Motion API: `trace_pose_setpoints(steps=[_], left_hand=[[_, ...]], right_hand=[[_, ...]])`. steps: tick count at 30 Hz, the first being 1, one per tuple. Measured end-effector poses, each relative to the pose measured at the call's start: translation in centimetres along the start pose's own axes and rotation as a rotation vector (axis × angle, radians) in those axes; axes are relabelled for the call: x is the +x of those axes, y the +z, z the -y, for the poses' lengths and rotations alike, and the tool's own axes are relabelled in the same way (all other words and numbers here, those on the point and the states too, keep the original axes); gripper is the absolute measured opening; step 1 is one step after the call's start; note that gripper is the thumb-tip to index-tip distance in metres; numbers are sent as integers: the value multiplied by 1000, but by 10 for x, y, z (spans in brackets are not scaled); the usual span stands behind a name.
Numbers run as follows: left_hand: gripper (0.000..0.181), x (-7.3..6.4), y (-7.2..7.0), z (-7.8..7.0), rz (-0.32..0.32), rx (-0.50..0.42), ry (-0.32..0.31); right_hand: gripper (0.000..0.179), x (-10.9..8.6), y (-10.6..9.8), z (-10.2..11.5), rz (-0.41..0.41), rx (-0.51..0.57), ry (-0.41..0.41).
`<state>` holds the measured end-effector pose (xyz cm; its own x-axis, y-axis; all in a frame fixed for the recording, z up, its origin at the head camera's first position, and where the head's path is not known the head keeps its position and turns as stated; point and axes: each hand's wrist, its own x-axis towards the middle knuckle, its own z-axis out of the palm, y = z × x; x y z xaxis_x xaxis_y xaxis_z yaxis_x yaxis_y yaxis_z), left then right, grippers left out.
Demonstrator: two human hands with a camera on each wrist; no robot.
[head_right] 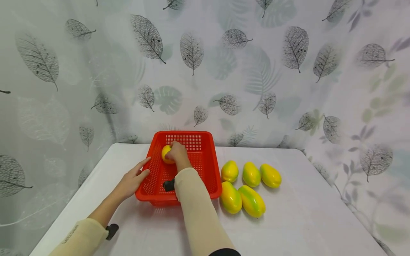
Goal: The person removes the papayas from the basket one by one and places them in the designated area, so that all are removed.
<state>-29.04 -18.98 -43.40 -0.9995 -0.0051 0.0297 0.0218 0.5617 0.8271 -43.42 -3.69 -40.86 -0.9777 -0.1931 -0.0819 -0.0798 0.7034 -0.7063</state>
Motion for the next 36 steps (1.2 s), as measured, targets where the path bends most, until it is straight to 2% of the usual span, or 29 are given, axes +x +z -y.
trace_pose_setpoints(steps=[14,27,36], left_hand=[[53,-2,-1,-5,0,-19,-15],[52,-2,0,-4,3,9,-13],[52,-1,0,-3,3,22,-17]], right_hand=[[52,-9,-12,8,-65,-16,-27],[51,-15,-25,15,-81,-26,-66],[53,-25,-33,17,-100,-52,-87]])
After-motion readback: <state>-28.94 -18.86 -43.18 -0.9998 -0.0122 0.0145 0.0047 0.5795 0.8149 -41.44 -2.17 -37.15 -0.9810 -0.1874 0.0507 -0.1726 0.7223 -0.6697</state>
